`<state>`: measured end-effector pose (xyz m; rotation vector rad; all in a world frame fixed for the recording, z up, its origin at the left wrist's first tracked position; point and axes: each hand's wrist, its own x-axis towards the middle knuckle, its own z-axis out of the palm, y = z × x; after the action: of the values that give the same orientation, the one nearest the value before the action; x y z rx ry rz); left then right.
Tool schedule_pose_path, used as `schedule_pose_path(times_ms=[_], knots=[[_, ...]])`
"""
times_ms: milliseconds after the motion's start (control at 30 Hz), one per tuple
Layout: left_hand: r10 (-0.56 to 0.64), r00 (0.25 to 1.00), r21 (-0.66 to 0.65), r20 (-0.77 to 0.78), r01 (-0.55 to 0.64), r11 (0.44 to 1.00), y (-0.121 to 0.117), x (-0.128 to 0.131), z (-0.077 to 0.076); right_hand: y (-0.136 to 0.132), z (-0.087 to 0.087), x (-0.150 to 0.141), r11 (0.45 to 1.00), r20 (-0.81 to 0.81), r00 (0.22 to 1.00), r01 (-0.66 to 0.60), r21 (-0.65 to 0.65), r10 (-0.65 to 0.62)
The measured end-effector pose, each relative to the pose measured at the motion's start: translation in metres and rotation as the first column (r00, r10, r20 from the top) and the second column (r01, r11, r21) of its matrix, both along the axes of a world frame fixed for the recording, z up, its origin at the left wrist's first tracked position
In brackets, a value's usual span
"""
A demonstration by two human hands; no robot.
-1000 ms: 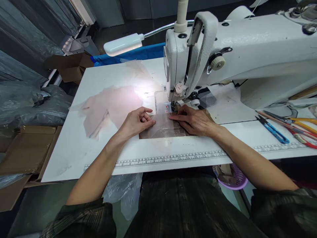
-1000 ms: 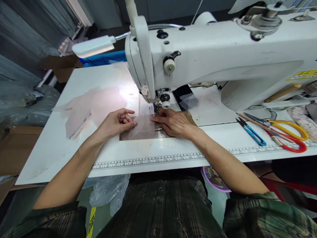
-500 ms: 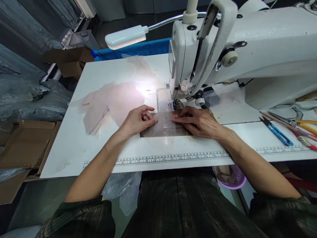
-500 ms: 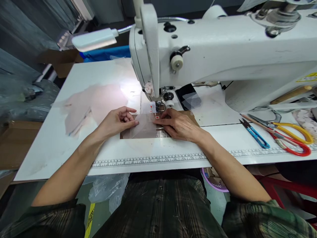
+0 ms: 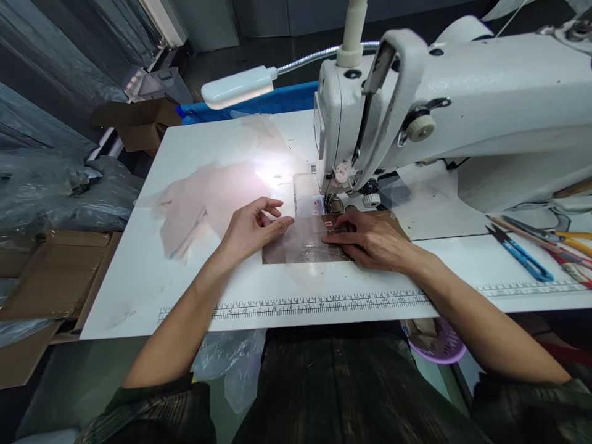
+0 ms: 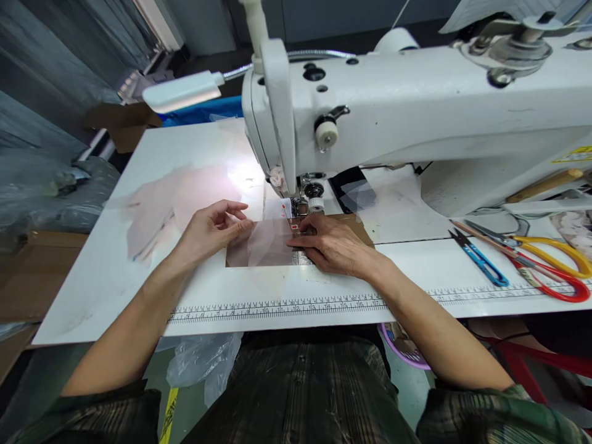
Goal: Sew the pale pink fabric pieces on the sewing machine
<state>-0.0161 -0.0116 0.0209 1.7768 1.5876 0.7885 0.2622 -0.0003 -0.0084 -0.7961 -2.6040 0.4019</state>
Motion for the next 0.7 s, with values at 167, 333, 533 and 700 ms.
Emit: schedule_pose_path(times_ms=[167,333,533,700], knots=[[-0.160,0.840,0.307,-0.518,0.357,0.882,0.006,0.022,0.005,0.000,-0.001,-0.001,1.000,-0.013,1.000,-0.017,-0.004,0.017],[-0.394,0.698,0.220,-0.598,0.616,0.757,0.025,0.033,-0.006,-0.001,0.002,-0.002,1.000,-0.016,1.000,0.000,0.020,0.000],[-0.411,0.626,0.149,-0.662,0.648,0.747,0.039,0.036,-0.010,-0.001,-0.002,-0.003,0.997,-0.030,0.997,0.074,-0.017,-0.074],[-0.422,0.643,0.171,-0.639,0.654,0.737,0.047,0.034,-0.013,-0.001,-0.005,-0.003,0.989,-0.063,0.989,0.126,-0.083,-0.132]])
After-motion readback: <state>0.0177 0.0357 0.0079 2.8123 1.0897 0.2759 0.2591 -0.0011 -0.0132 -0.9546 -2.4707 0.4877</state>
